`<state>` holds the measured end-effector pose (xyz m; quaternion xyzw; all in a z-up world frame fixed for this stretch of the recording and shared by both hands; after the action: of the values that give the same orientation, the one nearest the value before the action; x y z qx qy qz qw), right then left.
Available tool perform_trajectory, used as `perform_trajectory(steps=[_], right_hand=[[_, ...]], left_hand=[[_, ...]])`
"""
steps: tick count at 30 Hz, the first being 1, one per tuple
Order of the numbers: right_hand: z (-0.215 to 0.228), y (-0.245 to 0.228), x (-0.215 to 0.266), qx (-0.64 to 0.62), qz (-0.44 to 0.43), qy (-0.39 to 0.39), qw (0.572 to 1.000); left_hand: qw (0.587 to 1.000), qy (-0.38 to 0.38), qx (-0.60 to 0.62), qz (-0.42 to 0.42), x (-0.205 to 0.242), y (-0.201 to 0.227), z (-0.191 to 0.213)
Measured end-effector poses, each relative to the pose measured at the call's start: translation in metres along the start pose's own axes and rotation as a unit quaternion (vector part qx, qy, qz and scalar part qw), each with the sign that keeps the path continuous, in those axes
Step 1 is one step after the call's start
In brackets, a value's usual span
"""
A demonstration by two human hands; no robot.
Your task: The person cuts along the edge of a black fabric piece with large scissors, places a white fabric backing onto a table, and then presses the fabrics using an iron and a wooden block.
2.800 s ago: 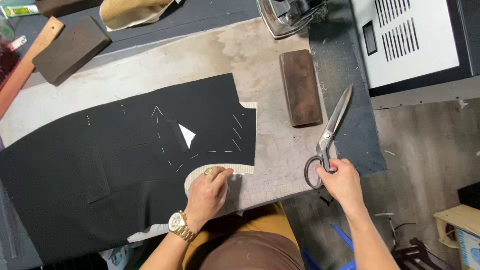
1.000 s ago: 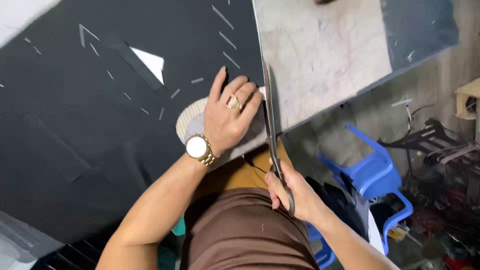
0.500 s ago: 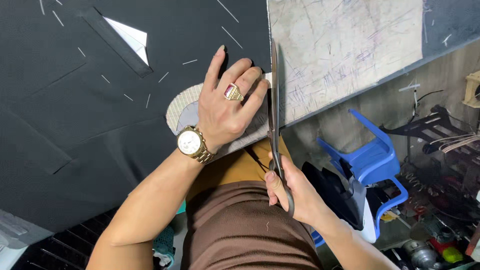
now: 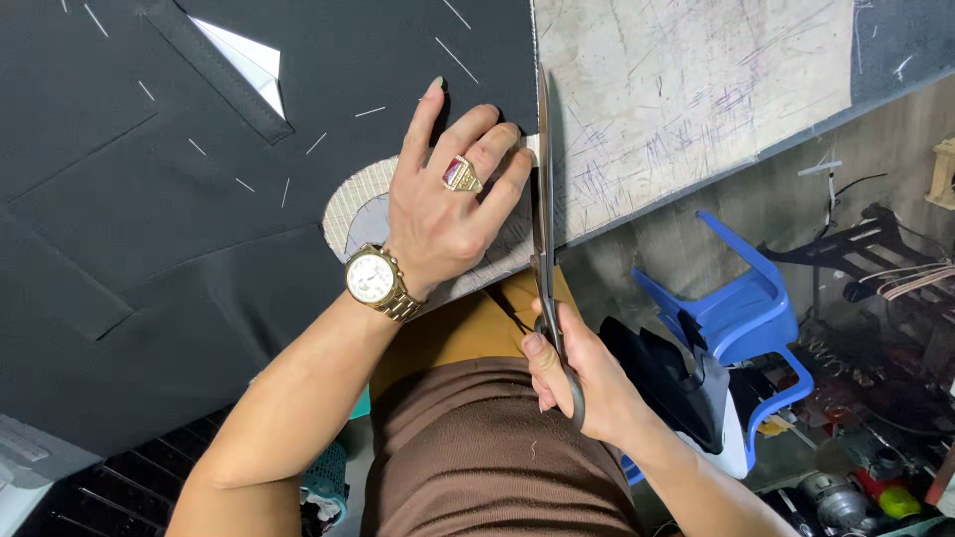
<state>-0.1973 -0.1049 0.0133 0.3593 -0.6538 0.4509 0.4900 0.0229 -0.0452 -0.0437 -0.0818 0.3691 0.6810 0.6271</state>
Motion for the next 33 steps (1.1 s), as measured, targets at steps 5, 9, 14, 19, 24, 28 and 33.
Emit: perform_trajectory(steps=[5,9,14,19,24,28,33], right_hand=[[-0.001,-0.01,0.004,0.026,-0.042,0.014,0.999],[-0.001,-0.006,0.003,0.009,-0.061,0.014,0.998],[0.0,-0.012,0.006,0.003,-0.07,0.008,0.998],[0.008,-0.002,0.0,-0.055,-0.054,-0.032,0.997],[0.007,-0.023,-0.002,0.011,-0.053,0.013,0.998],[0.004,-0.031,-0.001,0.037,-0.05,0.03,0.998],[0.003,-0.027,-0.004,-0.034,-0.075,0.017,0.996]], left_hand=[[1.0,-0.001,-0.001,0.0,-0.001,0.0,0.001],[1.0,-0.004,-0.002,0.0,-0.001,0.0,0.0],[1.0,-0.004,-0.003,-0.001,-0.001,0.0,0.001],[1.0,-0.001,-0.006,0.003,-0.003,0.0,0.003],[1.0,-0.009,0.004,0.0,-0.003,0.0,0.004],[1.0,-0.006,0.011,0.0,-0.003,0.0,0.005],[1.0,-0.007,0.007,-0.002,-0.004,-0.001,0.005]])
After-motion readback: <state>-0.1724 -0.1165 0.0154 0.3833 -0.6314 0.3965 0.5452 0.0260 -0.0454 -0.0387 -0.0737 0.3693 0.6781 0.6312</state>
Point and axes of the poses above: each hand's wrist, its own x-axis away from the middle knuckle, its own z-axis out of the back of the hand, y = z × x, the point moved 1 cm from there along -x, towards the middle knuckle, and after that the axes turned 11 degrees about -z, right-handed, at the moved point
